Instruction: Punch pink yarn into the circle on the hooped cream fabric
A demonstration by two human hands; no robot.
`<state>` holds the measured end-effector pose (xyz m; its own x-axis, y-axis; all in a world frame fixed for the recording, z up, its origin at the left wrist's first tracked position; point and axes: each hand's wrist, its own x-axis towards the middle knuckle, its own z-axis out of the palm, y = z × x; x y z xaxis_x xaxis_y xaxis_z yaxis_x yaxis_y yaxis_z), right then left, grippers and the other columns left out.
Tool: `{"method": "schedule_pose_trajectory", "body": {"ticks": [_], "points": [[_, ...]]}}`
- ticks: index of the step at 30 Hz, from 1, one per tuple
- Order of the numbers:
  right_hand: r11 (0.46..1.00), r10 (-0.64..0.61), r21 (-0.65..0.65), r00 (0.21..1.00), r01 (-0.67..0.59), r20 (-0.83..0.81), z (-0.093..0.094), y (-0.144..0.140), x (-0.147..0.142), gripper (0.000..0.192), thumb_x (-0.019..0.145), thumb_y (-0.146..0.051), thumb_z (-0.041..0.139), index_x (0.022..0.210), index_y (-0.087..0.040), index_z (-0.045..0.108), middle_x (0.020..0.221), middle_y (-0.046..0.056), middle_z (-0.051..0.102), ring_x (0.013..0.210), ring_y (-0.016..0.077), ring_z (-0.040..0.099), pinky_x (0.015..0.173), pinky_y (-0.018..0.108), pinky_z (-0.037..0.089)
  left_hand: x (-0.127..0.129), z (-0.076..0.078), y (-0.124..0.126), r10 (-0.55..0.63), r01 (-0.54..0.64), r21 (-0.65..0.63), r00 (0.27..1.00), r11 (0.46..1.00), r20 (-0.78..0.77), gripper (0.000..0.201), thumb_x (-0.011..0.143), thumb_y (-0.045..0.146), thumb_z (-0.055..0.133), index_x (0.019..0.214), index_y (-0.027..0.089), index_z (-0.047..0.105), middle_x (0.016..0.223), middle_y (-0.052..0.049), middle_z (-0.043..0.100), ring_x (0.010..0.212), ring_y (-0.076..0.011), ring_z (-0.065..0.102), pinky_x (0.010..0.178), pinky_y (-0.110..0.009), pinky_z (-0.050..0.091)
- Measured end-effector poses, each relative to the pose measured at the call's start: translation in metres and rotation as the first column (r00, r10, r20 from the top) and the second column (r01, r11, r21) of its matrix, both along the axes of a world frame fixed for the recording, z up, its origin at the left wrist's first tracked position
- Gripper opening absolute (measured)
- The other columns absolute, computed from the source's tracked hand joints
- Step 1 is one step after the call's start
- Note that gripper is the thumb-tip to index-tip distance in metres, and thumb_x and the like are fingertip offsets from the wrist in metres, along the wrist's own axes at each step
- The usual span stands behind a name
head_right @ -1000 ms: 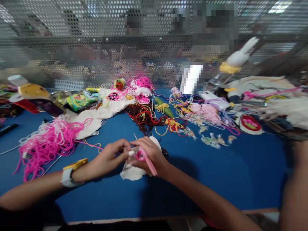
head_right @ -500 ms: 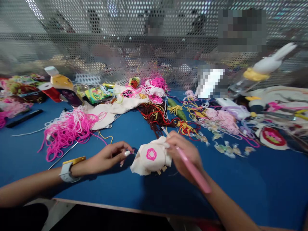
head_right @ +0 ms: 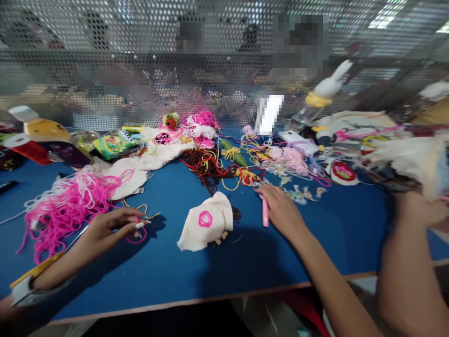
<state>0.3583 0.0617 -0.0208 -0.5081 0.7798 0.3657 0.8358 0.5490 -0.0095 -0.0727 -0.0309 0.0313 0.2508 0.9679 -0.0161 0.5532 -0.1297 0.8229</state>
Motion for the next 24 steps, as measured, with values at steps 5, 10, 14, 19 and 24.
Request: {"method": "schedule_pose_trajectory", "body": {"ticks": [5, 10, 14, 19, 24], "points": [[0.999, 0.034, -0.024, 0.996, -0.032, 0.079, -0.014, -0.002, -0.009, 0.040, 0.085, -0.010, 0.039, 0.122, -0.012, 0.054, 0.118, 0.017, 0.058, 0.113, 0.0283, 0.053, 0.096, 0.047, 0.043, -0.007, -0.003, -0.023, -0.109, 0.107, -0.024, 0.986, 0.994, -0.128, 0.013, 0.092, 0.025, 0.045, 0.096, 0.019, 0.056, 0.088, -0.003, 0.068, 0.066, -0.0106, 0.065, 0.061, -0.021, 0.052], [0.992, 0.101, 0.059, 0.978, -0.113, 0.181, 0.012, -0.007, -0.048, 0.036, 0.088, -0.015, 0.045, 0.121, -0.007, 0.056, 0.113, 0.019, 0.059, 0.110, 0.0310, 0.051, 0.096, 0.047, 0.041, -0.021, 0.004, -0.056, -0.335, 0.316, -0.115, 0.901, 0.942, -0.275, 0.023, 0.094, 0.024, 0.042, 0.111, 0.025, 0.057, 0.102, -0.004, 0.068, 0.088, -0.0145, 0.066, 0.076, -0.024, 0.052], [0.930, 0.347, 0.056, 0.917, -0.364, 0.197, 0.035, -0.012, -0.112, 0.035, 0.087, -0.014, 0.048, 0.121, -0.008, 0.056, 0.117, 0.018, 0.058, 0.113, 0.0306, 0.050, 0.097, 0.045, 0.041, -0.031, 0.022, -0.075, -0.382, 0.324, -0.225, 0.874, 0.919, -0.302, 0.037, 0.094, 0.019, 0.039, 0.127, 0.033, 0.049, 0.122, -0.002, 0.062, 0.104, -0.0167, 0.062, 0.088, -0.030, 0.051], [0.732, 0.681, -0.192, 0.703, -0.654, 0.202, 0.043, -0.015, -0.206, 0.037, 0.087, -0.006, 0.045, 0.123, -0.013, 0.052, 0.134, 0.014, 0.049, 0.122, 0.0285, 0.045, 0.097, 0.046, 0.041, -0.024, 0.040, -0.099, -0.454, 0.435, -0.223, 0.890, 0.872, -0.040, 0.047, 0.090, 0.013, 0.038, 0.130, 0.036, 0.049, 0.117, -0.002, 0.065, 0.084, -0.0146, 0.068, 0.078, -0.026, 0.056], [0.636, 0.767, -0.308, 0.625, -0.708, 0.147, 0.037, -0.005, -0.266, 0.034, 0.088, -0.005, 0.042, 0.119, -0.014, 0.054, 0.137, 0.014, 0.046, 0.127, 0.0256, 0.042, 0.102, 0.048, 0.036, -0.028, 0.051, -0.122, -0.392, 0.396, -0.187, 0.918, 0.899, 0.061, 0.036, 0.089, 0.022, 0.046, 0.118, 0.038, 0.060, 0.097, 0.001, 0.073, 0.078, -0.0155, 0.070, 0.072, -0.024, 0.058]]}}
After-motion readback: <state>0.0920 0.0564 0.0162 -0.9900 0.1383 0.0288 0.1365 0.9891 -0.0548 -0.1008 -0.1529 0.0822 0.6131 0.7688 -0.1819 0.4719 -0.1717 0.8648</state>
